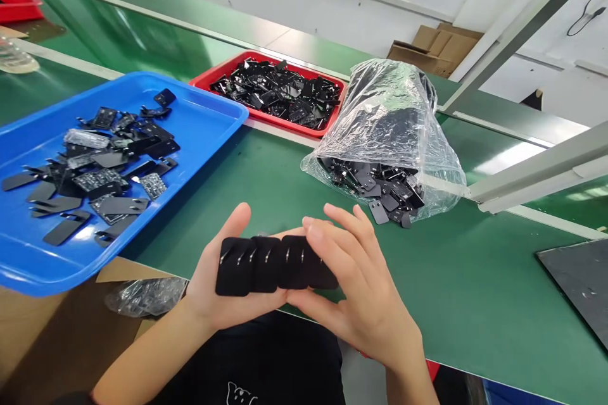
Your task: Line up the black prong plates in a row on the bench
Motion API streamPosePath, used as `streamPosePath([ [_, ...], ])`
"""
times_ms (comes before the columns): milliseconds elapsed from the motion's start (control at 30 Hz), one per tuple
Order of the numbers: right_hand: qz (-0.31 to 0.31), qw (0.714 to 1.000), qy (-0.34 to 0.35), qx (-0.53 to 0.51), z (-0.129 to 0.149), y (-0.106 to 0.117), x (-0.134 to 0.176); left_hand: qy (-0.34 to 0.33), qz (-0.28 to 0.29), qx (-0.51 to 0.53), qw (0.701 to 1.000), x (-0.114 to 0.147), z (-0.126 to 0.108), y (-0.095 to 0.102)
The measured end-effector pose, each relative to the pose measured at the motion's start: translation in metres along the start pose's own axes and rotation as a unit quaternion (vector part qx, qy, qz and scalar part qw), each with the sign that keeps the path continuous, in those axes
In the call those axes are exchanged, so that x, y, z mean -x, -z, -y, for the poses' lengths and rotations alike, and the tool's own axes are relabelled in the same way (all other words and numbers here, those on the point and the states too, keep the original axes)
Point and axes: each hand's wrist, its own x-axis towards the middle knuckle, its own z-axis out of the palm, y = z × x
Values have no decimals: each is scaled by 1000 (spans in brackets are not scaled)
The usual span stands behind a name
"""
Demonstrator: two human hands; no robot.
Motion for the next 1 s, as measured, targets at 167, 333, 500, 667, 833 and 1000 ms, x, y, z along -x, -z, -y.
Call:
streamPosePath([
  [167,-7,1000,-18,-24,7,4,6,16,21,-12,1000,3,4,-8],
  [333,-6,998,-27,-48,3,2,5,19,19,-3,1000,1,1,-6],
  [500,-8,996,-46,-72,-6,-7,4,18,-5,29,999,-4,-3,1],
  [667,21,998,-41,-32,-11,-9,4,11,-12,57,998,-9,-7,9],
  [833,15,1000,-12,-10,-8,-2,0,19,-5,86,996,-11,-3,8],
  [1000,-85,995,-1,-60,-16,12,-8,22,3,121,992,-14,7,10],
])
